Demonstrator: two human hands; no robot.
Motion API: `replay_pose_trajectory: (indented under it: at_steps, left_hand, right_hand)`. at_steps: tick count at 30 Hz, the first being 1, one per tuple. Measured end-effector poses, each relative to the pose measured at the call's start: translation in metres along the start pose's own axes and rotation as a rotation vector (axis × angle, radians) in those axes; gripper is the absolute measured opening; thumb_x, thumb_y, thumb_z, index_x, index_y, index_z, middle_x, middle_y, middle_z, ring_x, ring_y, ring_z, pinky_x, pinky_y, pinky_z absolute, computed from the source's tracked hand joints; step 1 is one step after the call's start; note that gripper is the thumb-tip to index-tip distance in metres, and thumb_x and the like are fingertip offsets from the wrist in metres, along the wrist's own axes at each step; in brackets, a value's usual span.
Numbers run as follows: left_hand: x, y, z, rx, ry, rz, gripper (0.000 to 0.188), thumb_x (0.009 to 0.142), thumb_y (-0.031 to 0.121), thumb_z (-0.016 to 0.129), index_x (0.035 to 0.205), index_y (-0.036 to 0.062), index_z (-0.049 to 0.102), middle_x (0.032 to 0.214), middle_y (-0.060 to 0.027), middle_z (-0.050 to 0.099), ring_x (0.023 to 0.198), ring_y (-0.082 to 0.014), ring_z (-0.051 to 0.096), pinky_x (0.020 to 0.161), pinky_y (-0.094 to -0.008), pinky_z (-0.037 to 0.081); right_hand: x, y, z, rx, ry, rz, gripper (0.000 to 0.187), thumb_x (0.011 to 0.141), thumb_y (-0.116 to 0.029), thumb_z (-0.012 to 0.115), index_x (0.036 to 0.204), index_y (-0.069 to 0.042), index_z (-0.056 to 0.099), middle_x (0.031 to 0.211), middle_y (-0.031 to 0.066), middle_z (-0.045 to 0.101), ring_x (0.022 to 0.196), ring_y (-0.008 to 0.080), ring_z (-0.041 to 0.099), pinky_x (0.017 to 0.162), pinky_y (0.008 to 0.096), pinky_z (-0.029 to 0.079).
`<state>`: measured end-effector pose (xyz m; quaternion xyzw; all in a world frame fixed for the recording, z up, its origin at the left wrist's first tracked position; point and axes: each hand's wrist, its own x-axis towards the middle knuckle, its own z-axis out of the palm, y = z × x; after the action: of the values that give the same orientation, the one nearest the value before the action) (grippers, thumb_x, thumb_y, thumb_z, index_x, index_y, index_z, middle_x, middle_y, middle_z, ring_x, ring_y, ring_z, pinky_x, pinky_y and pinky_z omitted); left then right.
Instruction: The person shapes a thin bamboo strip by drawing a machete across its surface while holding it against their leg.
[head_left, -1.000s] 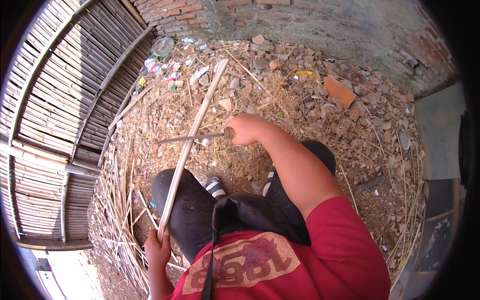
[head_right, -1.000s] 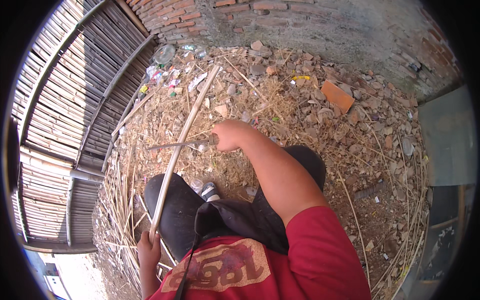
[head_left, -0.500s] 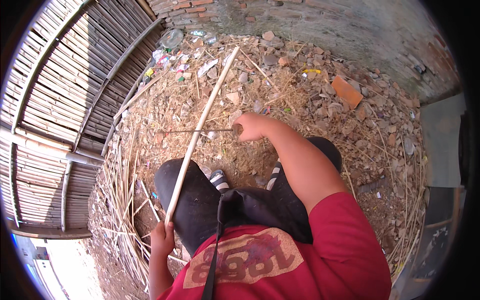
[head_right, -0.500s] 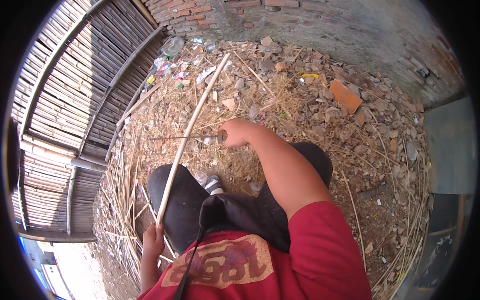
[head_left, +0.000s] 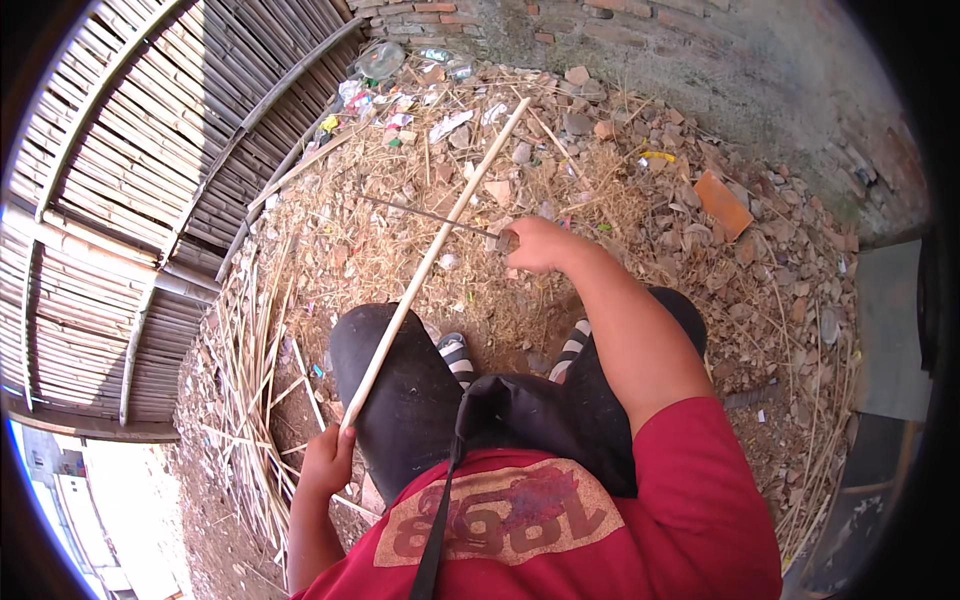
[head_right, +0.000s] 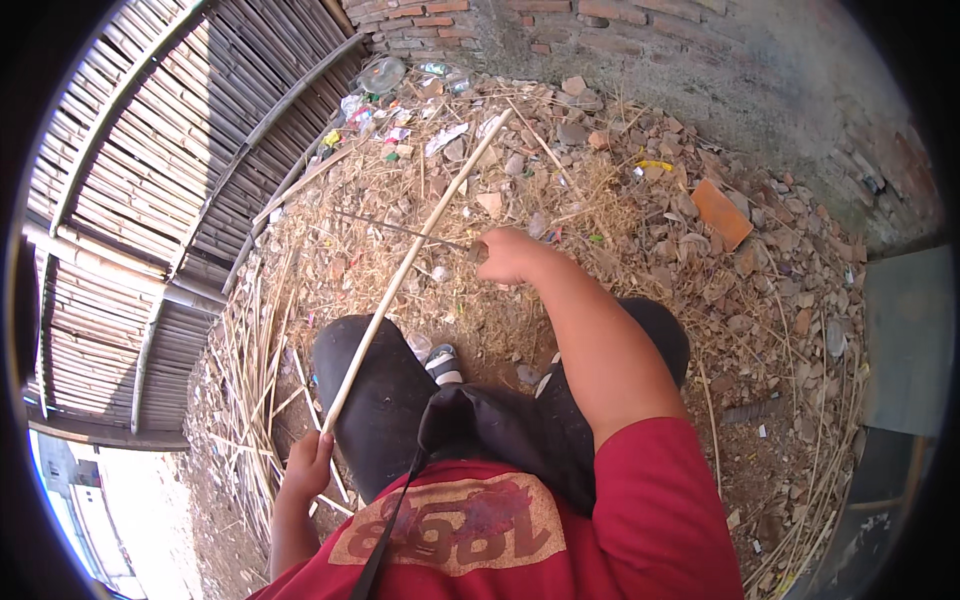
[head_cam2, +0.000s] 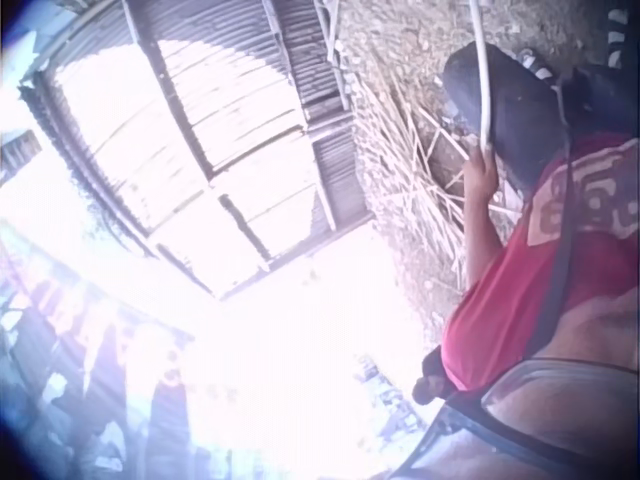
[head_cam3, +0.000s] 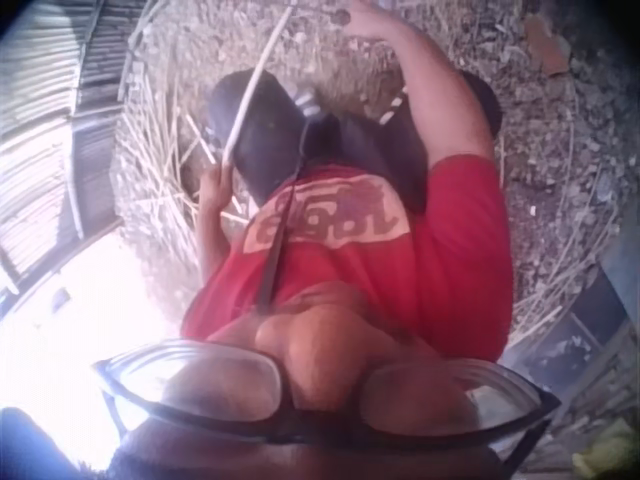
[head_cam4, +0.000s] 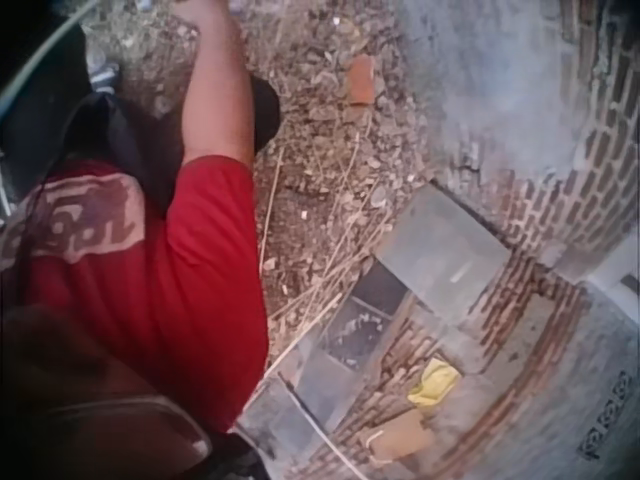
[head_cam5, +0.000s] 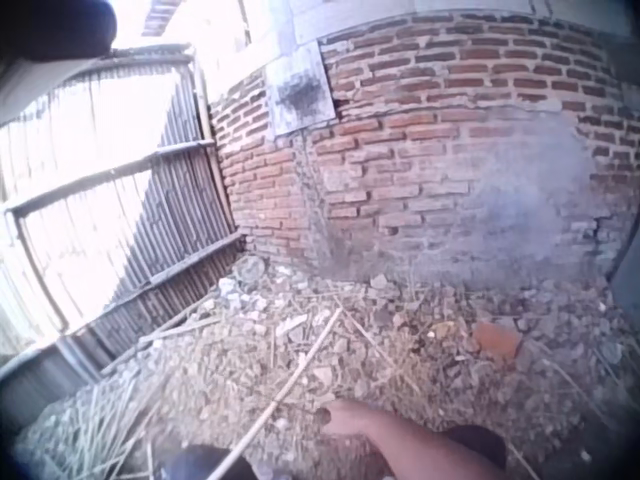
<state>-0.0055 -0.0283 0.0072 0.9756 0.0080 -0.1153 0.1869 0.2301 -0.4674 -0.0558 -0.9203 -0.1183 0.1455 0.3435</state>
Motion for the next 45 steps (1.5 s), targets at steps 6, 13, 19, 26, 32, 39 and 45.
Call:
replay_pose_trajectory:
  at_steps: [6,13,19,26,32,39,45]
  left_hand:
    - [-0.001,-0.006,0.002,-0.029,-0.029,-0.02,0.053,0.106,0.044,0.051,0.082,-0.0028,0.056,0.071,-0.0296,0.06,0.072,-0.0509,0.062,0.064,-0.055,0.046]
    - [-0.001,-0.006,0.0,-0.011,-0.017,-0.034,0.054,0.105,0.046,0.053,0.083,-0.0031,0.058,0.074,-0.0296,0.063,0.074,-0.0514,0.063,0.066,-0.0551,0.047]
    - [0.002,0.004,-0.002,-0.03,-0.045,-0.024,0.054,0.104,0.046,0.053,0.085,-0.0037,0.058,0.074,-0.0293,0.063,0.075,-0.0519,0.063,0.066,-0.0547,0.047]
    - [0.0,-0.008,0.002,-0.023,-0.054,-0.062,0.052,0.104,0.047,0.054,0.088,-0.0032,0.058,0.075,-0.0304,0.063,0.075,-0.0528,0.063,0.067,-0.0559,0.047]
    - [0.006,0.003,0.003,0.025,-0.04,-0.055,0.05,0.104,0.044,0.056,0.086,-0.0026,0.057,0.075,-0.0311,0.063,0.076,-0.0527,0.064,0.067,-0.0564,0.048]
    - [-0.001,-0.005,-0.001,-0.052,-0.087,-0.078,0.051,0.104,0.045,0.056,0.085,-0.0029,0.057,0.074,-0.0298,0.063,0.076,-0.0516,0.064,0.067,-0.055,0.048]
    - [0.007,-0.007,-0.002,-0.022,-0.088,-0.07,0.055,0.104,0.048,0.054,0.087,-0.0035,0.058,0.076,-0.03,0.064,0.078,-0.051,0.065,0.07,-0.0541,0.049]
  right_hand:
    - [-0.007,-0.022,-0.001,-0.126,-0.168,-0.142,0.043,0.07,-0.025,0.072,0.11,-0.009,0.073,0.105,0.0205,0.073,0.1,0.038,0.07,0.087,0.0466,0.056]
    - [-0.014,-0.022,0.0,-0.068,-0.058,-0.063,0.042,0.071,-0.027,0.074,0.108,-0.008,0.073,0.105,0.0199,0.074,0.099,0.0379,0.07,0.086,0.0459,0.056]
    - [-0.011,-0.018,0.002,-0.05,-0.184,-0.139,0.041,0.071,-0.029,0.075,0.107,-0.008,0.073,0.101,0.0189,0.074,0.097,0.0373,0.07,0.084,0.0461,0.056]
    - [-0.013,-0.036,0.002,-0.037,-0.065,-0.075,0.037,0.072,-0.029,0.077,0.104,-0.01,0.074,0.1,0.0181,0.074,0.096,0.0364,0.071,0.084,0.0464,0.056]
    - [0.002,0.019,0.004,0.053,-0.05,0.105,0.038,0.075,-0.029,0.078,0.105,-0.007,0.073,0.101,0.0194,0.074,0.096,0.0341,0.072,0.084,0.0459,0.056]
    - [-0.011,-0.038,0.018,-0.11,-0.053,-0.079,0.036,0.074,-0.029,0.076,0.103,-0.007,0.074,0.096,0.0173,0.075,0.091,0.0345,0.072,0.081,0.0444,0.056]
    - [0.002,0.001,-0.001,0.087,-0.009,0.11,0.036,0.076,-0.026,0.072,0.107,-0.007,0.074,0.101,0.0192,0.075,0.095,0.0349,0.072,0.084,0.044,0.056]
